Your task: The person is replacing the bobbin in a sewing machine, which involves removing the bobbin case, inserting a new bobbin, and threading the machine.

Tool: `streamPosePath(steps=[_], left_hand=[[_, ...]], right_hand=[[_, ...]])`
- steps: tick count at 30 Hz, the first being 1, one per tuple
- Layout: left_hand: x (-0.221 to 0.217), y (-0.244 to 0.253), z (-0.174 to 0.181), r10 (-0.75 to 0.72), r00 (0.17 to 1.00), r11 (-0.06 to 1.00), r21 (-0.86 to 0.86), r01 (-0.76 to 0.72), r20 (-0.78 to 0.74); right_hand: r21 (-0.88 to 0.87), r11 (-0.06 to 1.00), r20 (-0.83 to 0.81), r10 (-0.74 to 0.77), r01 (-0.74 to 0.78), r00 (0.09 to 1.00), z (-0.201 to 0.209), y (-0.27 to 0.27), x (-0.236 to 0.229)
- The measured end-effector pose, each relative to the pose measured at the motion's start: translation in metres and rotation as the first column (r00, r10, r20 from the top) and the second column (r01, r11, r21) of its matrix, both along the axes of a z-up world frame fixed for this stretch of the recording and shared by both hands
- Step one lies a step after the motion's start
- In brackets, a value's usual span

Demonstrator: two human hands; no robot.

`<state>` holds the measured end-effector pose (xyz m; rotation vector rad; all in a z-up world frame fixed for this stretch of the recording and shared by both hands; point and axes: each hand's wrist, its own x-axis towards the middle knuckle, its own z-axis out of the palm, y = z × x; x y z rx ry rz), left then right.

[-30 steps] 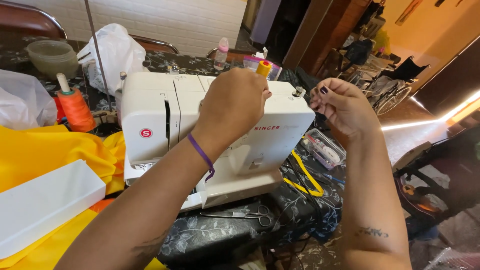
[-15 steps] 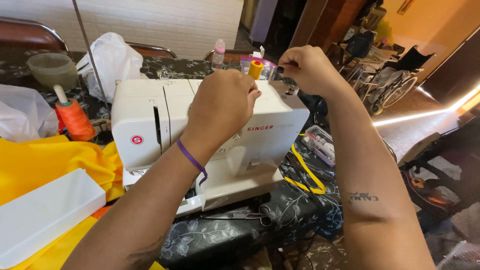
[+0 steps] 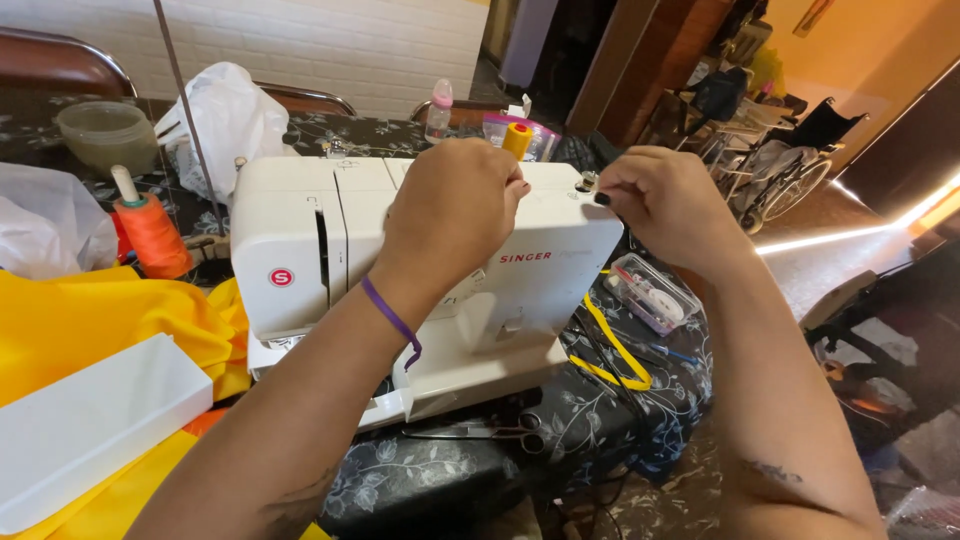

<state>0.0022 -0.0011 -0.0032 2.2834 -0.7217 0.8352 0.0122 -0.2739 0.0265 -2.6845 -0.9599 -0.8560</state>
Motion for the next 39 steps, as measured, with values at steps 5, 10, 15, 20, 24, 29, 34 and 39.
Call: streamPosePath(steps=[5,10,15,20,24,29,34,39], left_hand=[[-0.002,0.001,0.003,0.024,1.000,1.000,0.008,-0.024,-0.018],[-0.001,0.003,0.003,-0.005,1.000,1.000,0.005,0.005,-0.025],[0.001,0.004,0.002,-0.012,1.000,1.000,-0.006,0.012,-0.004],[-0.002,0.003,0.001,-0.018,1.000,1.000,-0.021,0.018,-0.002],[-0.003,0.004,0.002,-0.015,1.000,1.000,-0.020,0.014,-0.016],[-0.002,0.002,0.003,-0.002,1.000,1.000,-0.028,0.001,-0.013],[-0.005,0.003,0.004,0.004,1.000,0.999,-0.034,-0.004,-0.005],[-0.005,0.004,0.003,0.005,1.000,1.000,-0.031,-0.004,0.013]], right_hand=[[-0.109,0.993,0.094,0.057,-0.046,0.994,0.002,0.013,0.039],[0.078,0.996,0.008,-0.041,0.040,0.999,-0.005,-0.002,0.081],[0.210,0.970,-0.187,-0.085,0.125,0.979,-0.010,-0.021,0.067],[0.287,0.938,-0.236,-0.126,0.193,0.963,-0.022,-0.036,0.042],[0.346,0.935,-0.136,-0.027,0.073,0.990,-0.039,-0.032,0.036],[0.352,0.936,-0.064,0.005,0.018,0.998,-0.045,-0.034,0.043],[0.421,0.907,-0.061,0.015,0.012,0.998,-0.047,-0.029,0.038],[0.447,0.894,-0.055,0.024,0.003,0.998,-0.048,-0.027,0.035]])
